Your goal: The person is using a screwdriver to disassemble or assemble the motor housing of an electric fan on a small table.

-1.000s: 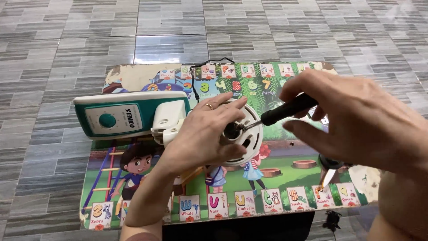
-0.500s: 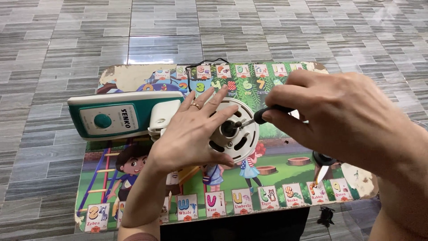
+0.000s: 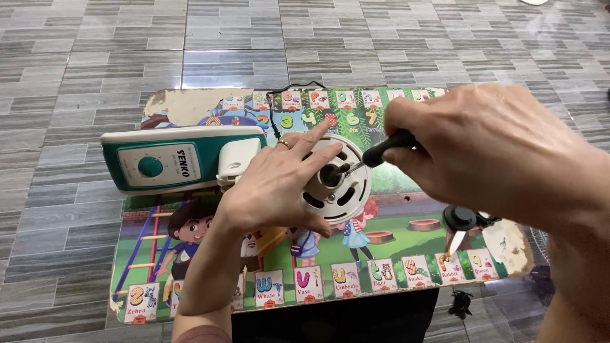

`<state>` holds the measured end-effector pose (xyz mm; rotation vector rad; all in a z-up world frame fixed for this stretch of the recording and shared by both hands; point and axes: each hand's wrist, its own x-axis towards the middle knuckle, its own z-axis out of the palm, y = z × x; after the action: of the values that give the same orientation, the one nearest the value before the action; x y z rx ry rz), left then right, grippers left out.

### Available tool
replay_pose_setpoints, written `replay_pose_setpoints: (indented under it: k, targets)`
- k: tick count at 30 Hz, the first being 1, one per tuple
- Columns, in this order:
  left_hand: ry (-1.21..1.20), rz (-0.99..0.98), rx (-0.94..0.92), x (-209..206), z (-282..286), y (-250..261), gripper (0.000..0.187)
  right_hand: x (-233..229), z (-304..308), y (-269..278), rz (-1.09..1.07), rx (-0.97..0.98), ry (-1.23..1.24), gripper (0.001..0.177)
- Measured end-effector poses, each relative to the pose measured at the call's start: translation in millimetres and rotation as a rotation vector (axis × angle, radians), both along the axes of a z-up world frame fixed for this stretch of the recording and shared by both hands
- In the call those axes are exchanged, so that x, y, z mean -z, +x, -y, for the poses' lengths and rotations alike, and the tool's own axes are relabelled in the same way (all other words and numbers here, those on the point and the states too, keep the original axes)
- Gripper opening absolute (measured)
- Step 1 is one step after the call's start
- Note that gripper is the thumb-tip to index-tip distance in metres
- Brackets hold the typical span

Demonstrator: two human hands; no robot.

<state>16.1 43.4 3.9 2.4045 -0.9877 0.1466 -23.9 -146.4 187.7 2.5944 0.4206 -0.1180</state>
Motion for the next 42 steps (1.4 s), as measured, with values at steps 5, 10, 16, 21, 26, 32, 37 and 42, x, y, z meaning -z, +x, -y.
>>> replay_pose_setpoints:
  k: [5,10,16,21,26,32,37,42]
  targets:
    - [-0.004,0.026,0.022,-2,0,1,0.131,5,1,5,0.045,-0.065,0.052,0.032]
    - [-0.018,-0.001,0.022,-2,0,2,0.129,-3,-10,-4,-0.052,0.080,0.022,0.026]
    - [-0.038,0.037,0.029,0,0,2,0.129,-2,-7,3,-0.049,0.078,0.005,0.033]
    - [-0.022,0.018,0.030,-1,-1,2,0.130,0,-6,-5,0.002,0.001,0.014,0.043]
    - [-0.045,0.066,0.046,2,-1,4,0.128,-2,1,-1,-0.124,0.063,0.013,0.032]
    - [-0.011,0.010,0.027,-3,0,1,0.130,2,-6,4,0.001,0.034,0.093,0.033]
    - [-0.052,0.014,0.038,-1,-1,1,0.131,5,4,2,0.073,-0.123,0.111,0.046]
    - [-0.048,0.048,0.032,2,0,3,0.130,1,0,3,-0.037,0.003,0.128,0.022]
